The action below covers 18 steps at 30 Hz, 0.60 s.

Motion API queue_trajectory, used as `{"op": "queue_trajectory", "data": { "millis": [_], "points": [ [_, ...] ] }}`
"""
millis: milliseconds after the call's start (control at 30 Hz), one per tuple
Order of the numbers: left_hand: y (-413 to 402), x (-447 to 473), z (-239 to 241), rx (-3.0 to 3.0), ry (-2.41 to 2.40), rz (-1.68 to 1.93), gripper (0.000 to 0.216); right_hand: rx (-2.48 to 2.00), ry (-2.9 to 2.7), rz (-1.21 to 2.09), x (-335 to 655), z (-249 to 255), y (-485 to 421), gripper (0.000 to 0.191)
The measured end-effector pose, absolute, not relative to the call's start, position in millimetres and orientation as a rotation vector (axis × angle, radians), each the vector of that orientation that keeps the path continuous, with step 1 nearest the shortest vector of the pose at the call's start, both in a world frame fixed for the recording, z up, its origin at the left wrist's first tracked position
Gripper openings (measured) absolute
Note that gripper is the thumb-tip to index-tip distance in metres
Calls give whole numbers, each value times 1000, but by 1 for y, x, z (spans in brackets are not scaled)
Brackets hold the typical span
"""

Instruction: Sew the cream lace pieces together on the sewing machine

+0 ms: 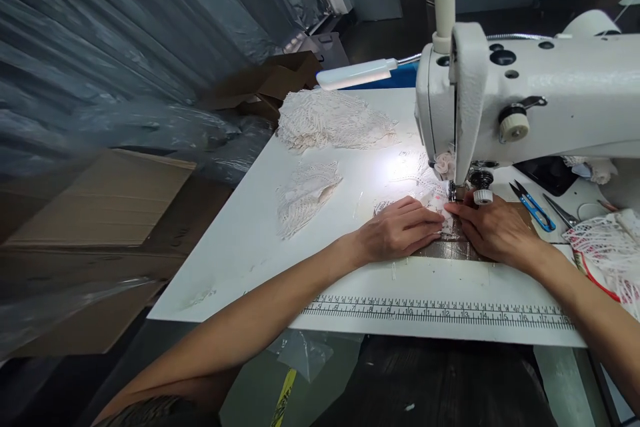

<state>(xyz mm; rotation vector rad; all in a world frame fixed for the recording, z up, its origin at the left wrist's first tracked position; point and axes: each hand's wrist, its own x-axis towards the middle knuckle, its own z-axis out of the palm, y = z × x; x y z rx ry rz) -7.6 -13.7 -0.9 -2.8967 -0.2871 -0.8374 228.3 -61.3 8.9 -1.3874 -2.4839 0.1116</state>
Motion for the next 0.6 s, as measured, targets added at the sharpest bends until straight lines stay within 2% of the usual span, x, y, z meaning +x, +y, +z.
{"op": "queue_trajectory", "data": {
  "millis": [133,267,400,600],
  "points": [
    [-13,-8,1,-2819,-182,-840,16,-1405,-2487,-44,221,1,-63,41],
    [-13,-7,0,-2787,-173,-796,15,-1430,-2453,-46,216,-5,-66,41],
    [-15,-7,-3,-2808,-201,-780,15,-1435,-2352,80,216,-8,-69,39],
    [-18,-5,0,-2778,-183,-958,16,-1503,-2043,453,226,1,-74,36]
  ]
}}
